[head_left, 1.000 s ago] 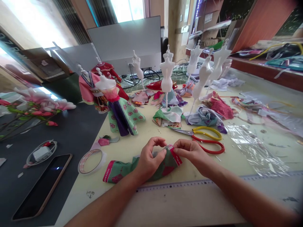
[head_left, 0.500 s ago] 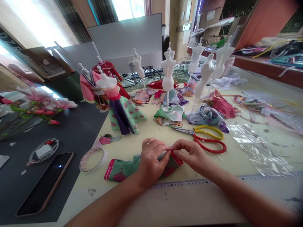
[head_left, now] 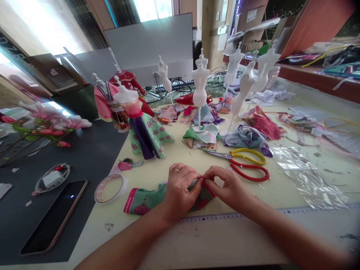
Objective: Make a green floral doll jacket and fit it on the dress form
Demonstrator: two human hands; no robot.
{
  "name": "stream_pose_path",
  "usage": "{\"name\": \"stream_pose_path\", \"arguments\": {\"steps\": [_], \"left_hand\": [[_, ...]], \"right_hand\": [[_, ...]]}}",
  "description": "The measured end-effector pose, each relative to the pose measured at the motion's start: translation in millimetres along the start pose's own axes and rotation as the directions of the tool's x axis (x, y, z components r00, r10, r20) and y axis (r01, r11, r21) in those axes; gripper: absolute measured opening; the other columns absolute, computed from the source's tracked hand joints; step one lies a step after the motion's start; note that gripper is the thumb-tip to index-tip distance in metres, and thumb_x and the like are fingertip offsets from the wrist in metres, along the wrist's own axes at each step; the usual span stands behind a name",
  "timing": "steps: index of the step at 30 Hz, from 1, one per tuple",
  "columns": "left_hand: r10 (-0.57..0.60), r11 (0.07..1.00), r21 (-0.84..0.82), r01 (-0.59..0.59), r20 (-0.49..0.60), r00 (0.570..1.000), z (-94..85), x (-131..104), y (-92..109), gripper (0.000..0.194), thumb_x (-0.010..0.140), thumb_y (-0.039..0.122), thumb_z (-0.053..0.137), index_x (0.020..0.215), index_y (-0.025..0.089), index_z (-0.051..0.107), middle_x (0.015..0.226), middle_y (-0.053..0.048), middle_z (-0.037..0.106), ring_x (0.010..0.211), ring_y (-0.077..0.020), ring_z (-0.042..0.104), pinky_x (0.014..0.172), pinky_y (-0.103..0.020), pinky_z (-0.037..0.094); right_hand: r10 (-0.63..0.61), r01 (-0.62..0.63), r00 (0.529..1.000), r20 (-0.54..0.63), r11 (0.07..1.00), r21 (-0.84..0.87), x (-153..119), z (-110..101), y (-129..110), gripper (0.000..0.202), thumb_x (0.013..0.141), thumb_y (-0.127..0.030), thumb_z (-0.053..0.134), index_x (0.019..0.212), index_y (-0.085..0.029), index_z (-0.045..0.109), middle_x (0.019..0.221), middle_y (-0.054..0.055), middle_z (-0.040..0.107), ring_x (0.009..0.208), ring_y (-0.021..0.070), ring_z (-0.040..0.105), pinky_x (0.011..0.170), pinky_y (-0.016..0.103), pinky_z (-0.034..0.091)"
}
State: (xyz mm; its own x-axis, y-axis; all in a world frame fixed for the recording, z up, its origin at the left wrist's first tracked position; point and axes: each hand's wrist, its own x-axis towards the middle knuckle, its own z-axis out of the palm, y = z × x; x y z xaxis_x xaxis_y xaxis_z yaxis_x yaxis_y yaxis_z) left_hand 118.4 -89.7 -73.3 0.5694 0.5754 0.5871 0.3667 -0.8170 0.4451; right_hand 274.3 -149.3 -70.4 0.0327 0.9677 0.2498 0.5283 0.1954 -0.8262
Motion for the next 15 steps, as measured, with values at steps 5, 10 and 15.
{"name": "stream_pose_path", "arguments": {"steps": [5, 10, 15], "left_hand": [[0.017, 1.0, 0.016, -0.017, -0.004, 1.0, 0.1, 0.0, 0.4, 0.012, 0.082, 0.019, 0.053, 0.075, 0.019, 0.063, 0.074, -0.003, 0.064, 0.075, -0.0166, 0.052, 0.082, -0.036, 0.038], [0.015, 1.0, 0.017, -0.015, 0.005, 1.0, -0.1, 0.4, 0.6, 0.012, 0.082, 0.018, 0.052, 0.075, 0.019, 0.062, 0.074, -0.002, 0.063, 0.075, -0.0162, 0.052, 0.082, -0.035, 0.038], [-0.01, 1.0, 0.017, 0.01, 0.014, 1.0, 0.1, 0.7, 1.7, 0.015, 0.082, 0.018, 0.05, 0.071, 0.019, 0.061, 0.071, -0.002, 0.062, 0.074, -0.016, 0.051, 0.081, -0.035, 0.038]], "right_hand": [[0.013, -0.013, 1.0, 0.0, 1.0, 0.009, -0.3, -0.2, -0.8, 0.01, 0.077, -0.016, 0.051, 0.07, -0.019, 0.058, 0.068, 0.001, 0.06, 0.066, 0.0151, 0.055, 0.061, 0.026, 0.043], [0.058, -0.06, 0.998, 0.025, 0.995, 0.08, 0.4, -0.6, -1.5, 0.01, 0.076, -0.015, 0.051, 0.07, -0.019, 0.058, 0.066, -0.001, 0.06, 0.063, 0.0135, 0.054, 0.058, 0.024, 0.042], [0.105, -0.113, 0.992, 0.064, 0.984, 0.137, 1.2, -1.6, -3.3, 0.011, 0.077, -0.017, 0.051, 0.07, -0.019, 0.06, 0.065, -0.001, 0.06, 0.061, 0.0129, 0.053, 0.054, 0.023, 0.042]]}}
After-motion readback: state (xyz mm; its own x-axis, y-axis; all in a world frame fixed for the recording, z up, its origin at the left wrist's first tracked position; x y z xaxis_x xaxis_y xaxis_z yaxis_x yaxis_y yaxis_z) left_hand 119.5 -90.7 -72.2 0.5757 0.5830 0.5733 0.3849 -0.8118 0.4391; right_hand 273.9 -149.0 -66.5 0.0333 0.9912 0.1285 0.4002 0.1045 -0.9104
